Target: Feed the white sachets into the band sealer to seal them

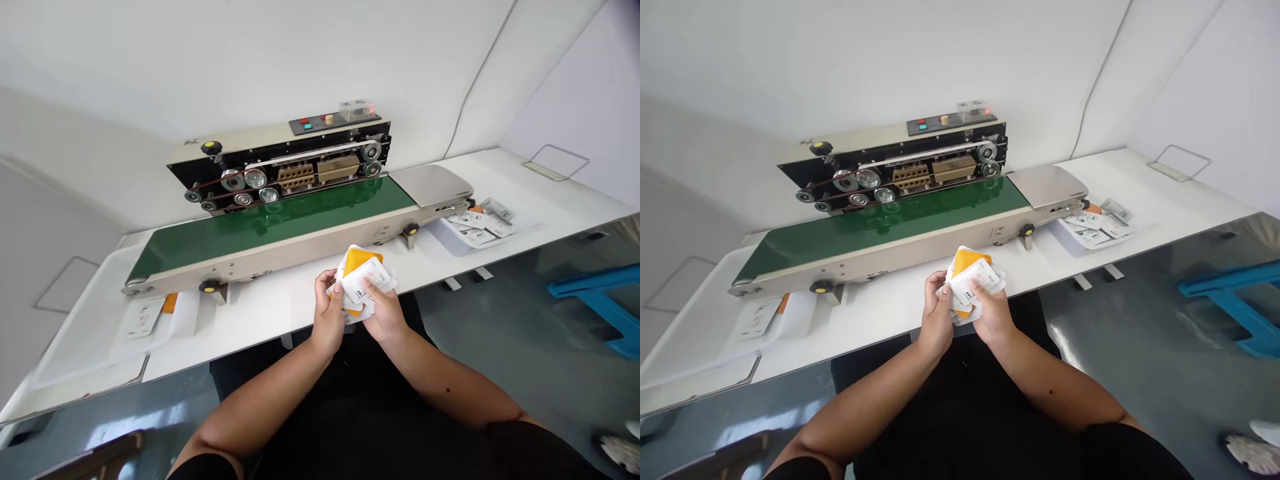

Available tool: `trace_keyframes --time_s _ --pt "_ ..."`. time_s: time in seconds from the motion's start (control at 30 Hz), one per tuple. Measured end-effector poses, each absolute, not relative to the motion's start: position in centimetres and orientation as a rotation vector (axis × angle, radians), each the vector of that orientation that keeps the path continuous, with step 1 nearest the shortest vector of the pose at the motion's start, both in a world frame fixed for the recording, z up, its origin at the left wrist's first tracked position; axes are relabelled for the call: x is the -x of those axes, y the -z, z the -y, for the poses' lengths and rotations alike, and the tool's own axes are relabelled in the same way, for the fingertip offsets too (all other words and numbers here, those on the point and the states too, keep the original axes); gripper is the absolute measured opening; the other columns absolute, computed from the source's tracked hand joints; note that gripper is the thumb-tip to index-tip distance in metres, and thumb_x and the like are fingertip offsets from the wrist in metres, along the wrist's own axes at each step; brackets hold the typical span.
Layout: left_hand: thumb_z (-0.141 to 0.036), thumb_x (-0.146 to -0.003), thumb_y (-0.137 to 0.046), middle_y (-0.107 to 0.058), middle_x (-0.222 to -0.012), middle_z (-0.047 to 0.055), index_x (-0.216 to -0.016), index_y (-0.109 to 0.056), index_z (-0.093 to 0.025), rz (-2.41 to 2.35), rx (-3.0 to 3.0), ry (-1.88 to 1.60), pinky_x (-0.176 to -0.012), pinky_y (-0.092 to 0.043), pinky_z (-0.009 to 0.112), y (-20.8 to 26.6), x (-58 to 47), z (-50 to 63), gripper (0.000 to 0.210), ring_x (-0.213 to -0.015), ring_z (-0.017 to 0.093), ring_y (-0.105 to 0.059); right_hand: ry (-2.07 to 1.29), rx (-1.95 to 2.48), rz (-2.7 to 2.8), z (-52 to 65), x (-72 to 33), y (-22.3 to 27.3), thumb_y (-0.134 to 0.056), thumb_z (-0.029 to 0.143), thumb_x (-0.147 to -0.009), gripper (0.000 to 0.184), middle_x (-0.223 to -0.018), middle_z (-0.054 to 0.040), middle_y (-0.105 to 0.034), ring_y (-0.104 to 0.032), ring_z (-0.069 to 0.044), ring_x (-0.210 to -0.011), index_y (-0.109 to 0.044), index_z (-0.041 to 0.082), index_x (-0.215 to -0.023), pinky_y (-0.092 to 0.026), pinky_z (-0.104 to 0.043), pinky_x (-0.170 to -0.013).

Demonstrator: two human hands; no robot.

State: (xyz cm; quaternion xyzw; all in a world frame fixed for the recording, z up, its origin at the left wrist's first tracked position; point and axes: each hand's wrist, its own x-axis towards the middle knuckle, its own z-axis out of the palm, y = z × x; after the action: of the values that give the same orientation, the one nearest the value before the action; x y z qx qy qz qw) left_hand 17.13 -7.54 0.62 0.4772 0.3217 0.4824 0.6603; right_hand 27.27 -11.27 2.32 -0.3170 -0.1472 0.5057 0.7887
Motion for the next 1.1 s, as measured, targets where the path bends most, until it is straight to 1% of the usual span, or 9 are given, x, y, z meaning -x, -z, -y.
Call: trace_keyframes --time_s 0.2,0.37,0.5,0.6,0.73,0.8,0.93,1.0,1.1 --pt "-0.059 -0.106 -0.056 -0.056 -0.144 0.012 -0.14 -0.049 -0.028 -0.729 -1.4 -1.192 -0.112 -0.05 0.044 -0.2 -14.4 6.0 0.047 -0.133 0.026 -0.057 -1.084 0.773 0.457 10.2 -25.6 -1.9 -0.085 0.041 -0.087 0.053 -0.124 -0.0072 -0.077 -0.076 -0.028 -0.112 -0.063 0.027 -0.132 -0.064 -0.048 -0.102" --pt "-0.067 -0.106 -0.046 -0.042 -0.161 0.019 -0.154 -0.032 -0.03 -0.675 -1.742 -1.257 -0.111 -0.053 0.051 -0.3 -11.3 3.8 0.062 -0.146 0.032 -0.05 -0.536 0.981 1.024 8.1 -28.3 -2.0 -0.074 0.045 -0.096 0.047 -0.137 -0.009 -0.072 -0.07 -0.03 -0.128 -0.063 0.032 -0.139 -0.057 -0.057 -0.114" --pt "-0.06 -0.104 -0.056 -0.049 -0.155 0.019 -0.15 -0.043 -0.026 -0.716 -2.137 -1.235 -0.116 -0.048 0.058 -0.3 -7.5 1.8 0.058 -0.146 0.035 -0.049 -0.231 1.092 1.806 6.3 -30.0 -0.9 -0.061 0.033 -0.104 0.027 -0.139 -0.0021 -0.073 -0.06 -0.028 -0.143 -0.075 0.036 -0.127 -0.05 -0.058 -0.122" --pt "-0.057 -0.099 -0.068 -0.051 -0.156 0.02 -0.156 -0.04 -0.022 -0.806 -2.392 -1.02 -0.122 -0.042 0.061 -0.4 -5.3 0.7 0.072 -0.148 0.037 -0.048 -0.098 1.229 2.062 5.3 -29.4 0.2 -0.054 0.02 -0.106 0.036 -0.144 -0.0018 -0.071 -0.057 -0.029 -0.146 -0.075 0.035 -0.131 -0.049 -0.058 -0.122" --pt "-0.063 -0.096 -0.07 -0.036 -0.171 0.023 -0.167 -0.031 -0.019 -0.955 -2.476 -0.747 -0.126 -0.039 0.06 -0.4 -4.3 0.1 0.092 -0.158 0.041 -0.038 -0.099 1.304 2.283 4.7 -28.5 0.8 -0.061 0.017 -0.103 0.04 -0.15 -0.0059 -0.066 -0.054 -0.033 -0.147 -0.071 0.03 -0.139 -0.041 -0.061 -0.125" --pt "-0.063 -0.097 -0.068 -0.031 -0.175 0.02 -0.168 -0.033 -0.021 -0.951 -2.513 -0.602 -0.126 -0.039 0.06 -0.4 -4.3 0.2 0.089 -0.161 0.042 -0.034 -0.176 1.282 2.348 4.5 -28.6 0.7 -0.075 0.031 -0.097 0.053 -0.157 -0.0092 -0.059 -0.047 -0.036 -0.152 -0.065 0.028 -0.148 -0.035 -0.065 -0.128" --pt "-0.057 -0.1 -0.068 -0.04 -0.172 0.017 -0.168 -0.036 -0.023 -0.907 -2.536 -0.506 -0.129 -0.035 0.059 -0.3 -4.7 0.3 0.083 -0.16 0.038 -0.038 -0.345 1.227 2.394 4.5 -29.4 0.4 -0.089 0.064 -0.076 0.103 -0.17 -0.0136 -0.042 -0.031 -0.043 -0.161 -0.048 0.027 -0.163 -0.024 -0.073 -0.13" --pt "-0.056 -0.1 -0.068 -0.047 -0.168 0.016 -0.167 -0.039 -0.023 -0.918 -2.534 -0.53 -0.128 -0.038 0.059 -0.2 -4.8 0.4 0.08 -0.158 0.038 -0.042 -0.389 1.207 2.365 4.6 -29.7 0.2 -0.084 0.065 -0.083 0.097 -0.171 -0.0121 -0.041 -0.029 -0.042 -0.162 -0.046 0.029 -0.164 -0.023 -0.073 -0.13" --pt "-0.051 -0.103 -0.065 -0.06 -0.158 0.014 -0.16 -0.051 -0.023 -0.947 -2.551 -0.61 -0.124 -0.043 0.059 0.0 -4.8 0.4 0.065 -0.153 0.037 -0.049 -0.39 1.164 2.241 4.9 -30.0 0.2 -0.07 0.048 -0.099 0.067 -0.17 -0.0104 -0.043 -0.033 -0.036 -0.161 -0.049 0.03 -0.161 -0.032 -0.068 -0.129"
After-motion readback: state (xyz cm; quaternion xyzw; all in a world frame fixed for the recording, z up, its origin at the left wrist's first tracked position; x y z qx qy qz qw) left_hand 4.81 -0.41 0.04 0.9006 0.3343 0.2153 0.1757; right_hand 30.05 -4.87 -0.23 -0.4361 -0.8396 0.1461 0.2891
